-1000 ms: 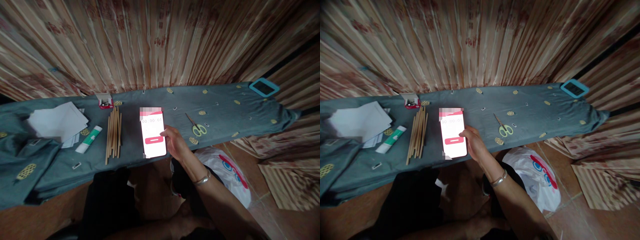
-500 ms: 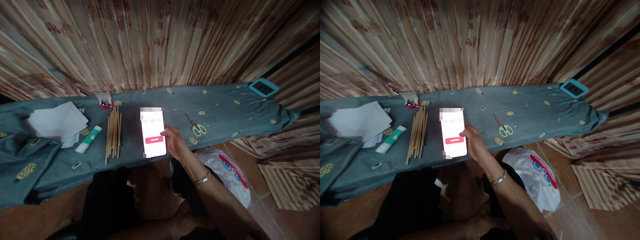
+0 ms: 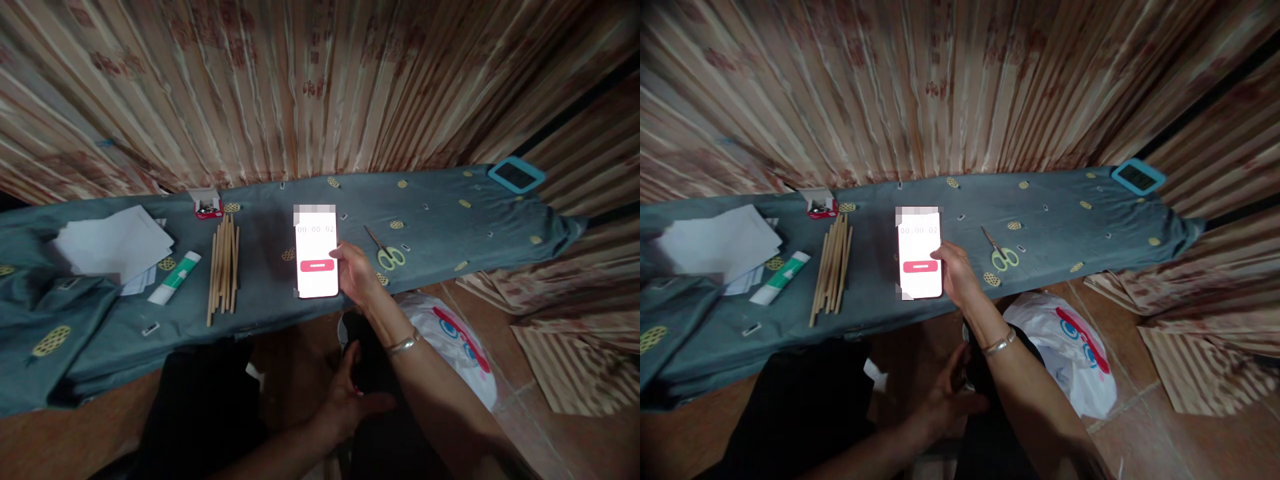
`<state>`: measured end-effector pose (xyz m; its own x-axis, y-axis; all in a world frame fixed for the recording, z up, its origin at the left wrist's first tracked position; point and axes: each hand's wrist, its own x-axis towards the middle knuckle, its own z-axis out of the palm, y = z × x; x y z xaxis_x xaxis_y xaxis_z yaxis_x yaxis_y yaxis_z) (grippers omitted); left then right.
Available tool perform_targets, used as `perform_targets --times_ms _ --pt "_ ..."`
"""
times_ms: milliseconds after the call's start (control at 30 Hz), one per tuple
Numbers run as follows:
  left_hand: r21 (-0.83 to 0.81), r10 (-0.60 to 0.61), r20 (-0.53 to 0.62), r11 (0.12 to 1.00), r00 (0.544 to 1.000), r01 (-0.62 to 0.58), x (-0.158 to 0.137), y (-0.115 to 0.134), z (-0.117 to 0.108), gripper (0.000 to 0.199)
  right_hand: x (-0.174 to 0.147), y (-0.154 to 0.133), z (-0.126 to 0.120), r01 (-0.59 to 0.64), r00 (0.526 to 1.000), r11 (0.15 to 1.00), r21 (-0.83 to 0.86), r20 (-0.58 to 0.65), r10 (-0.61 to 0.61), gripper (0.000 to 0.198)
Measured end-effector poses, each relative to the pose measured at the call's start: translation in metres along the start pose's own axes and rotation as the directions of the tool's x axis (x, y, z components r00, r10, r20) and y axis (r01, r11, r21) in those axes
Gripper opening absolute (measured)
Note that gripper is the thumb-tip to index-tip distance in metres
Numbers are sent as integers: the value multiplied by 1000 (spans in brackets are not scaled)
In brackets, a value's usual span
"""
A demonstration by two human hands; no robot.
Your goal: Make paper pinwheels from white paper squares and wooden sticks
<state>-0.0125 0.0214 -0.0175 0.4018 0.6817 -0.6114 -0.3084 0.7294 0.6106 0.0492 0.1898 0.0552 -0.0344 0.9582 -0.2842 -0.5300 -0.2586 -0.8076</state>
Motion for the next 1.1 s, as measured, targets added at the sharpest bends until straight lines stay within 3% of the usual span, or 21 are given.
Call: perform_targets --times_ms 200,400,567,667,800,900,1100 --pt "-55 227 -63 972 972 -230 -3 35 -19 88 6 -1 -6 18 1000 1000 8 -13 -18 10" --pt "-94 475 -266 853 839 -513 -24 78 -37 70 10 0 -4 15 1000 1000 27 -11 -14 8" --pt "-95 568 -373 764 734 -639 -19 126 -42 46 8 4 1 -7 1000 998 64 -1 7 8" --pt "-124 530 -354 790 770 -601 -2 148 -38 37 6 7 3 -6 1000 999 48 10 6 9" --pt "-176 534 -228 799 814 -574 17 162 -31 41 6 10 7 -2 1000 1000 19 14 2 8" --pt "-197 552 -150 797 821 -571 22 161 -30 46 8 13 7 -10 1000 1000 -5 14 10 8" --pt "-194 561 -114 797 820 -572 21 158 -36 48 8 16 6 -12 1000 998 -55 11 12 11"
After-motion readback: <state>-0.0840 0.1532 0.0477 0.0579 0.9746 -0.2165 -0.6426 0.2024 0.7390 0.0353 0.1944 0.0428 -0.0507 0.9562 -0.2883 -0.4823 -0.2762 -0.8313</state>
